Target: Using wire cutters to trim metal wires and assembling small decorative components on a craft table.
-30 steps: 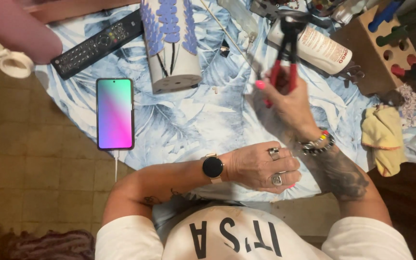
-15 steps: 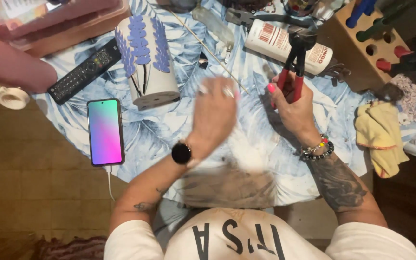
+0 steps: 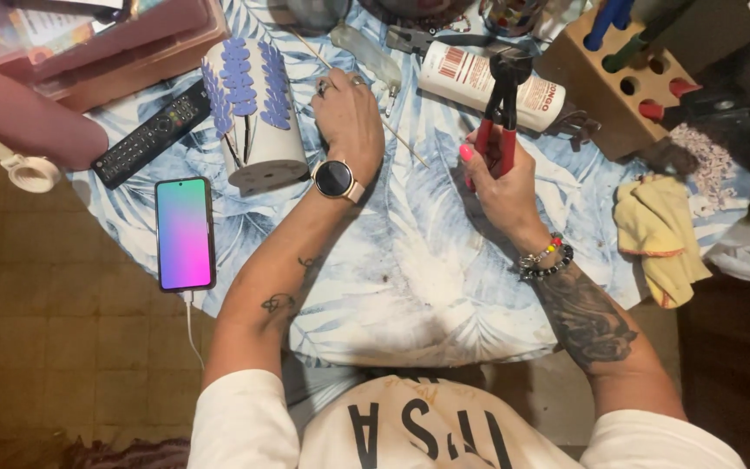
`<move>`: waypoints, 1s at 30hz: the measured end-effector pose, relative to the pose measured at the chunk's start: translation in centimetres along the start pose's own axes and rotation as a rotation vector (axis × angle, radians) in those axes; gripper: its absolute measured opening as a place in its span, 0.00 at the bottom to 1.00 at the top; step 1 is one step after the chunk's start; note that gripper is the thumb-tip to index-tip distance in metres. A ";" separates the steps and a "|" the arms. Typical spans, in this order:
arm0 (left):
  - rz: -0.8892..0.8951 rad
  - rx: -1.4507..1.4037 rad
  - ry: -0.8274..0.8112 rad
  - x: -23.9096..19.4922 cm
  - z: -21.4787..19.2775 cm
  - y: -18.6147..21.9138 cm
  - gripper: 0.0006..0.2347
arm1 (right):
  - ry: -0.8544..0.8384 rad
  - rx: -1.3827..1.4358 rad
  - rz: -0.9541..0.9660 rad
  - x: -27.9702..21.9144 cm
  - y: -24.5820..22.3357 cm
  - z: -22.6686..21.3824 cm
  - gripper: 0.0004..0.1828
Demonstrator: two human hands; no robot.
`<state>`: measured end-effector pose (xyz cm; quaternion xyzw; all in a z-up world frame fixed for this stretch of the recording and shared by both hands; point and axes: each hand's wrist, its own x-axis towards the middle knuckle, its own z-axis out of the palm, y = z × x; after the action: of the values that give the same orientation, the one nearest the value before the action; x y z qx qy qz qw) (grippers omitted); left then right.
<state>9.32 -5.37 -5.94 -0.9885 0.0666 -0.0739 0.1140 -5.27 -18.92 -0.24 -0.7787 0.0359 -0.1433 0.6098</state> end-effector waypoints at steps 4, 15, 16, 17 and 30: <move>0.118 0.180 -0.033 -3.2 -5.3 -0.1 0.14 | 0.000 0.009 -0.015 -0.1 0.0 0.0 0.10; 0.629 -0.553 0.197 -13.3 -7.1 -0.9 0.05 | 0.009 0.141 -0.163 0.3 2.6 0.1 0.08; 0.634 -0.633 0.151 -13.3 -7.1 -1.3 0.06 | 0.007 0.125 -0.170 0.2 2.6 0.1 0.09; 0.638 -0.634 0.151 -13.0 -7.1 -1.6 0.06 | 0.010 0.124 -0.170 0.3 2.7 0.1 0.09; 0.498 -0.704 0.035 -9.9 -7.9 -3.9 0.07 | -0.005 0.150 -0.177 0.4 2.3 0.2 0.09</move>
<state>-1.24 -1.81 1.25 -0.9194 0.3264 -0.0336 -0.2167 -4.58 -19.36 -2.45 -0.7313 -0.0454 -0.1966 0.6516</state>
